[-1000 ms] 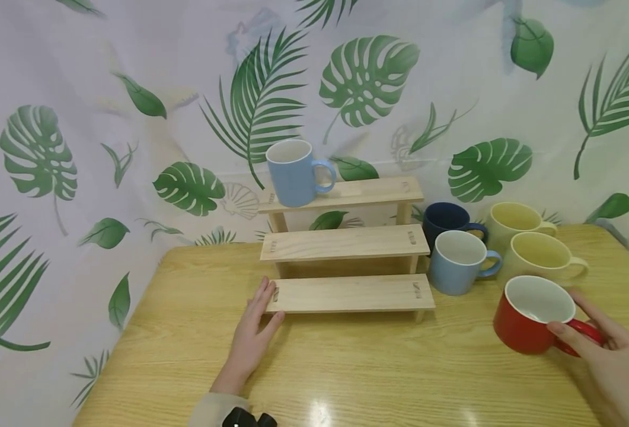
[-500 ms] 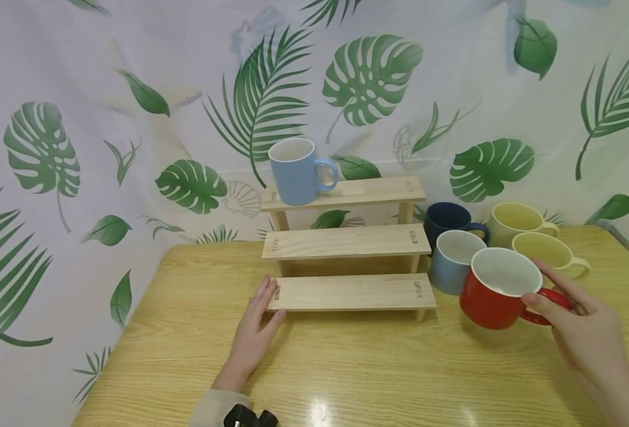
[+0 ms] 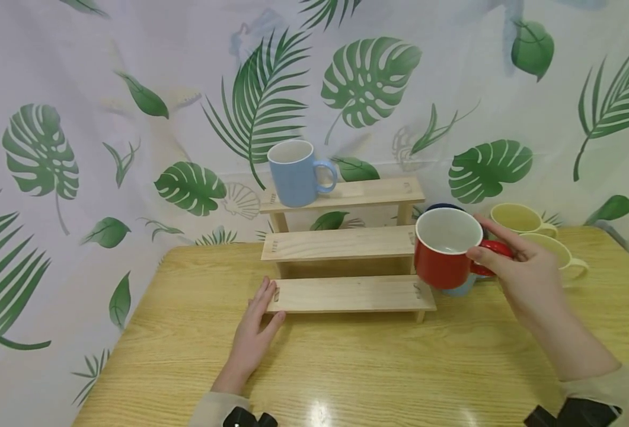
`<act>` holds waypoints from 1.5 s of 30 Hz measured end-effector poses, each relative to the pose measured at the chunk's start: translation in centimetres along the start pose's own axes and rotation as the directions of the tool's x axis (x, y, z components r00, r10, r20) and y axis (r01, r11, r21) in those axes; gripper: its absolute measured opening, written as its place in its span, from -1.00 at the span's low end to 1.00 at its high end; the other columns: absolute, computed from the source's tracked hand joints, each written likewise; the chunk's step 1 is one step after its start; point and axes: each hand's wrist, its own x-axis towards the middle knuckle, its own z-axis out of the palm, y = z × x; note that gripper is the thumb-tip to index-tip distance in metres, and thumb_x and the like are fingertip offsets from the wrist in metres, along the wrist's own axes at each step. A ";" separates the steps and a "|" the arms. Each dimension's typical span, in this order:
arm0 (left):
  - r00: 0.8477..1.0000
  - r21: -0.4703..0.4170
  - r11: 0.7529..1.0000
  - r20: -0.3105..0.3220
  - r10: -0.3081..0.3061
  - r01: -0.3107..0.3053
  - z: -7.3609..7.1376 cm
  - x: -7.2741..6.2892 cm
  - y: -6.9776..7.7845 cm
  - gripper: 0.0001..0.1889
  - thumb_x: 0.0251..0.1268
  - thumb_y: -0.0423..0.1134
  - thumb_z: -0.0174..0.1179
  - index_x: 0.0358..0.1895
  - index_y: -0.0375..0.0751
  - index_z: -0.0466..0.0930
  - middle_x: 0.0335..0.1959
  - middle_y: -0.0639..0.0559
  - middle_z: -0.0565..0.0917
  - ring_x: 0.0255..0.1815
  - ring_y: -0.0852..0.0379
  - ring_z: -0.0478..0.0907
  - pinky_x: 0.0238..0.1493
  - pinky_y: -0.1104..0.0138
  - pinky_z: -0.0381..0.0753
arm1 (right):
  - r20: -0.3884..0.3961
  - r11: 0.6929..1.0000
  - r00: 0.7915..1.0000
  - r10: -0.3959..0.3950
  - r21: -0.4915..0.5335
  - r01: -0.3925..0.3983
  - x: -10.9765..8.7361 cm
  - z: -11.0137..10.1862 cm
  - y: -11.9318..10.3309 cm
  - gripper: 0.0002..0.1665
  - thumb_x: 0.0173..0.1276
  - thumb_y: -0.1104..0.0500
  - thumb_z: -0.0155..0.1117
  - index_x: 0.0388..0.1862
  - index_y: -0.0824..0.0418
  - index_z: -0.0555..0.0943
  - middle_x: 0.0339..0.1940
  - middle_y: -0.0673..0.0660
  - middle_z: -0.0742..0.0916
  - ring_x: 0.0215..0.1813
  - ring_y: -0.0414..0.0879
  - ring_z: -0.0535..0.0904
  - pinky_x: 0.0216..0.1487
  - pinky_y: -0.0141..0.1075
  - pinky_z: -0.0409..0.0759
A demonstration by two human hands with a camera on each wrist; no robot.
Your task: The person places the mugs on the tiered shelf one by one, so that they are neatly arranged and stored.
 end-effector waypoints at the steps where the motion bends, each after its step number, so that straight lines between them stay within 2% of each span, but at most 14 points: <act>1: 1.000 -0.001 1.000 -0.001 -0.001 0.001 0.0 0.0 0.0 -0.35 0.42 -0.04 0.08 0.51 0.00 0.10 0.53 0.01 0.04 0.50 0.04 -0.05 0.44 -0.04 -0.20 | 0.004 1.000 1.000 0.000 0.005 0.000 0.4 0.5 -0.1 -0.40 0.24 0.51 0.24 0.27 0.23 0.52 0.08 0.02 0.65 -0.09 -0.17 0.63 -0.17 -0.36 0.63; 6: 1.000 -0.002 1.000 -0.005 -0.010 0.010 -0.1 -0.2 -0.1 -0.35 0.41 -0.04 0.09 0.50 0.01 0.11 0.52 0.02 0.05 0.50 0.06 -0.05 0.44 -0.02 -0.20 | -0.019 0.997 1.000 0.008 -0.080 -0.009 2.5 2.8 -0.6 -0.43 0.20 0.40 0.35 0.23 0.18 0.57 -0.04 0.02 0.69 -0.14 -0.16 0.64 -0.21 -0.34 0.65; 8: 1.000 0.000 1.000 -0.007 -0.011 0.011 -0.1 -0.2 -0.2 -0.35 0.41 -0.04 0.10 0.50 0.01 0.12 0.52 0.01 0.05 0.50 0.05 -0.05 0.44 -0.02 -0.20 | -0.014 0.996 1.000 0.007 -0.090 -0.008 3.3 3.6 -0.8 -0.41 0.19 0.36 0.38 0.23 0.17 0.57 -0.09 0.02 0.70 -0.16 -0.16 0.65 -0.24 -0.34 0.65; 11: 1.000 -0.002 1.000 -0.009 -0.008 0.008 -0.1 -0.2 -0.3 -0.35 0.41 -0.05 0.10 0.50 0.00 0.12 0.52 -0.01 0.05 0.50 0.03 -0.05 0.43 -0.04 -0.19 | 0.004 0.999 1.000 0.007 -0.053 -0.007 4.5 4.6 -0.9 -0.41 0.18 0.34 0.39 0.23 0.17 0.57 -0.13 0.03 0.72 -0.18 -0.15 0.65 -0.24 -0.33 0.65; 20: 1.000 -0.013 1.000 -0.006 0.003 -0.003 -0.2 -0.2 -0.4 -0.36 0.42 -0.05 0.09 0.50 -0.04 0.12 0.52 0.01 0.05 0.50 0.07 -0.04 0.43 -0.04 -0.20 | -0.014 0.997 1.000 0.010 -0.072 -0.011 8.0 7.4 -0.7 -0.34 0.14 0.14 0.46 0.27 0.15 0.54 0.16 0.11 0.57 0.10 -0.05 0.45 -0.17 -0.34 0.63; 28: 1.000 -0.016 1.000 -0.009 0.000 0.000 -0.3 -0.1 -0.4 -0.35 0.41 -0.06 0.10 0.50 -0.03 0.11 0.53 0.03 0.04 0.50 0.07 -0.05 0.43 -0.04 -0.21 | 0.000 0.999 1.000 -0.013 -0.033 0.013 11.1 9.4 -0.2 -0.32 0.15 0.15 0.44 0.28 0.20 0.51 0.19 0.15 0.55 0.13 -0.02 0.41 -0.18 -0.29 0.62; 37: 1.000 -0.015 1.000 -0.004 -0.006 0.006 -0.2 -0.1 -0.3 -0.36 0.42 -0.04 0.09 0.50 0.03 0.11 0.53 0.08 0.03 0.50 0.05 -0.05 0.44 -0.02 -0.20 | -0.058 0.999 0.998 0.033 -0.039 -0.036 14.0 10.6 0.5 -0.37 0.10 0.15 0.49 0.21 0.16 0.59 0.18 0.12 0.55 0.12 -0.05 0.42 -0.28 -0.27 0.63; 43: 1.000 -0.016 1.000 -0.003 -0.006 0.006 -0.1 -0.1 -0.2 -0.35 0.42 -0.03 0.09 0.50 0.01 0.11 0.53 0.06 0.04 0.50 0.00 -0.05 0.44 -0.03 -0.20 | -0.077 0.998 0.996 0.033 -0.047 -0.037 15.0 10.7 1.1 -0.38 0.09 0.14 0.49 0.19 0.14 0.61 0.19 0.10 0.55 0.15 -0.06 0.41 -0.22 -0.20 0.62; 45: 1.000 -0.021 1.000 -0.002 -0.003 0.003 -0.1 0.0 -0.2 -0.36 0.42 -0.03 0.08 0.50 0.02 0.12 0.53 0.05 0.04 0.50 0.01 -0.05 0.44 -0.03 -0.21 | -0.078 0.998 0.997 0.028 -0.057 -0.033 15.1 10.7 1.2 -0.39 0.10 0.13 0.48 0.19 0.13 0.61 0.20 0.10 0.55 0.17 -0.07 0.40 -0.11 -0.09 0.61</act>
